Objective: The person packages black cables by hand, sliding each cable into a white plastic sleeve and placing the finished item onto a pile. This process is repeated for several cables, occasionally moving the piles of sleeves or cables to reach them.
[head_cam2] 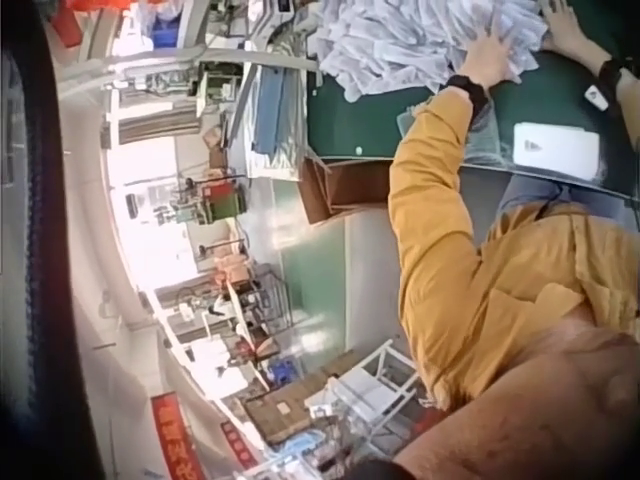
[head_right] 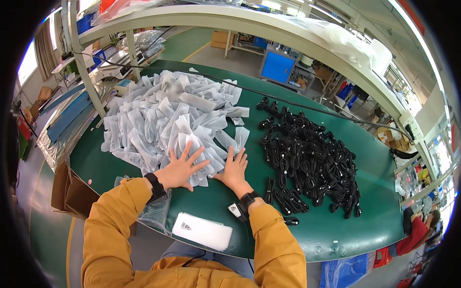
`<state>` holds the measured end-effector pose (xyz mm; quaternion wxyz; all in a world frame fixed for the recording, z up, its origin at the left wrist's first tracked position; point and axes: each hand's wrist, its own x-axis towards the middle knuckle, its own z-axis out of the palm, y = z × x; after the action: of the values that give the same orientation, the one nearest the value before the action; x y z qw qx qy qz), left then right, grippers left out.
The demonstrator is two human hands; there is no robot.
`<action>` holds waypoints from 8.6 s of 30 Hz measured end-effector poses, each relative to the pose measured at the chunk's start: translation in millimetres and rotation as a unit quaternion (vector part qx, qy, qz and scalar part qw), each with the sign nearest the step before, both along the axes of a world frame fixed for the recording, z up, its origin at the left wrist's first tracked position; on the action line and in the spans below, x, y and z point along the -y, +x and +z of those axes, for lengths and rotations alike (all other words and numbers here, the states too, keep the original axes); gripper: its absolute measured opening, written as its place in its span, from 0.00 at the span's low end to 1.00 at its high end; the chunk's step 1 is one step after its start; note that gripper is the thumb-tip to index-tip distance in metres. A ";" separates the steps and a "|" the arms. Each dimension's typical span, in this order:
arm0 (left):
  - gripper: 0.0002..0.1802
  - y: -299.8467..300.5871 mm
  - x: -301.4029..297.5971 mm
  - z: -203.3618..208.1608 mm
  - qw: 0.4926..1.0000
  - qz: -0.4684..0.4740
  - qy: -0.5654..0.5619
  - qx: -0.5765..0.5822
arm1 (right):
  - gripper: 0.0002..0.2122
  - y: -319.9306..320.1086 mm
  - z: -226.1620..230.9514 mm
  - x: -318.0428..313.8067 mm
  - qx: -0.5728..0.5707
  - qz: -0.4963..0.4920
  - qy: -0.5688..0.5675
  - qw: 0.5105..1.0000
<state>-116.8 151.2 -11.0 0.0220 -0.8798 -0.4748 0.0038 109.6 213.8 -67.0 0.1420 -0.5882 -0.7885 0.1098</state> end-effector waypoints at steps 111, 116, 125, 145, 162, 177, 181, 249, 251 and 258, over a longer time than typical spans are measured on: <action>0.05 -25.0 166.5 -16.3 0.951 0.138 0.190 0.200 | 0.16 172.5 23.8 218.5 -0.111 0.006 0.100 0.989; 0.10 74.9 172.4 -15.9 0.899 -0.055 -0.086 0.425 | 0.15 163.6 24.2 214.4 -0.150 0.006 0.097 0.984; 0.08 113.9 167.0 -47.9 0.913 -0.062 -0.105 0.390 | 0.15 148.6 37.4 237.3 -0.236 0.031 0.061 0.969; 0.05 111.9 177.3 -39.8 0.809 0.022 -0.154 0.567 | 0.13 130.9 37.5 247.3 -0.269 0.153 -0.072 0.948; 0.07 109.4 156.8 -2.8 0.846 -0.089 -0.045 0.523 | 0.12 102.3 49.8 237.9 -0.265 0.162 0.130 0.942; 0.07 112.2 127.7 27.7 0.610 0.035 -0.371 0.700 | 0.18 86.6 83.3 214.7 -0.478 0.134 0.132 0.858; 0.09 111.8 119.2 30.5 0.535 0.058 -0.395 0.744 | 0.15 87.6 97.5 212.2 -0.453 0.134 0.136 0.871; 0.09 108.4 155.7 -3.1 0.869 -0.145 -0.024 0.472 | 0.11 113.8 41.8 232.7 -0.703 -0.142 -0.351 0.602; 0.09 110.2 156.2 -3.1 0.871 -0.148 -0.021 0.467 | 0.10 110.6 38.8 233.9 -0.711 -0.145 -0.363 0.585; 0.08 107.2 153.4 1.2 0.844 -0.053 -0.099 0.525 | 0.09 98.1 49.8 244.4 -0.567 0.028 -0.165 0.807</action>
<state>-9.6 -2.2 -9.8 -0.3174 -0.7714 -0.3655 -0.4131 207.7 -30.6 -17.2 0.4614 -0.4135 -0.5540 0.5561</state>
